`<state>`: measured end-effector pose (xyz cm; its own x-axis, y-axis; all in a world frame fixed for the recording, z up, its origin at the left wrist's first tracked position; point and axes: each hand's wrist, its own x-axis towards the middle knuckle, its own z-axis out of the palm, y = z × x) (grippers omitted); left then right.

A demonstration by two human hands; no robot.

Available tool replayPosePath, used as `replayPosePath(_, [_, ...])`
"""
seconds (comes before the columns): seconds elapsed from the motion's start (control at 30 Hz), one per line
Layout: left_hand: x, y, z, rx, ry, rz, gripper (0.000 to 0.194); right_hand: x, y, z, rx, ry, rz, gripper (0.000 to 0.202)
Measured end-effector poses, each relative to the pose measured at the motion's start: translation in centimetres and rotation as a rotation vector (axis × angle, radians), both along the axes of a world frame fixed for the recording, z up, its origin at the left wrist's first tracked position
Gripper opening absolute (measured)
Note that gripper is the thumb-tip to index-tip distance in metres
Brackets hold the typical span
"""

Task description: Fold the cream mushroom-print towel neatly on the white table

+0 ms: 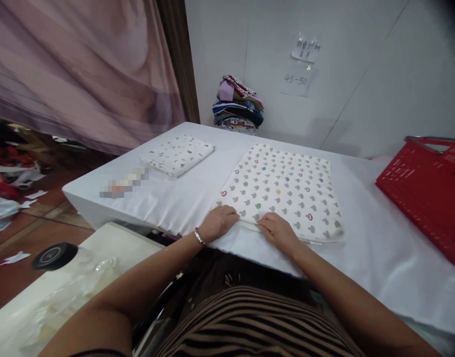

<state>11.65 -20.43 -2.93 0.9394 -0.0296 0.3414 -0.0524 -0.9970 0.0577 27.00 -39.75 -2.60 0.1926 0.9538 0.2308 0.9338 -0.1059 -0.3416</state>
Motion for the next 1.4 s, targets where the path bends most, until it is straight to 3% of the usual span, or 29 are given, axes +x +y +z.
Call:
replayPosePath(0.33, [-0.1, 0.3, -0.1, -0.052, 0.024, -0.07, 0.027, -0.1, -0.1, 0.2, -0.083, -0.161, 0.09, 0.027])
replayPosePath(0.93, [0.3, -0.1, -0.1, -0.044, 0.011, -0.031, 0.028, -0.2, 0.1, 0.6, -0.082, 0.051, -0.012, 0.02])
replayPosePath(1.2, [0.3, -0.5, 0.0, 0.029, 0.002, -0.075, 0.025, -0.4, 0.0, 0.2, -0.091, -0.085, 0.011, 0.025])
replayPosePath(1.4, [0.8, -0.8, 0.1, 0.078, -0.008, -0.031, 0.025, -0.4, -0.2, 0.4, -0.126, -0.154, 0.038, 0.024])
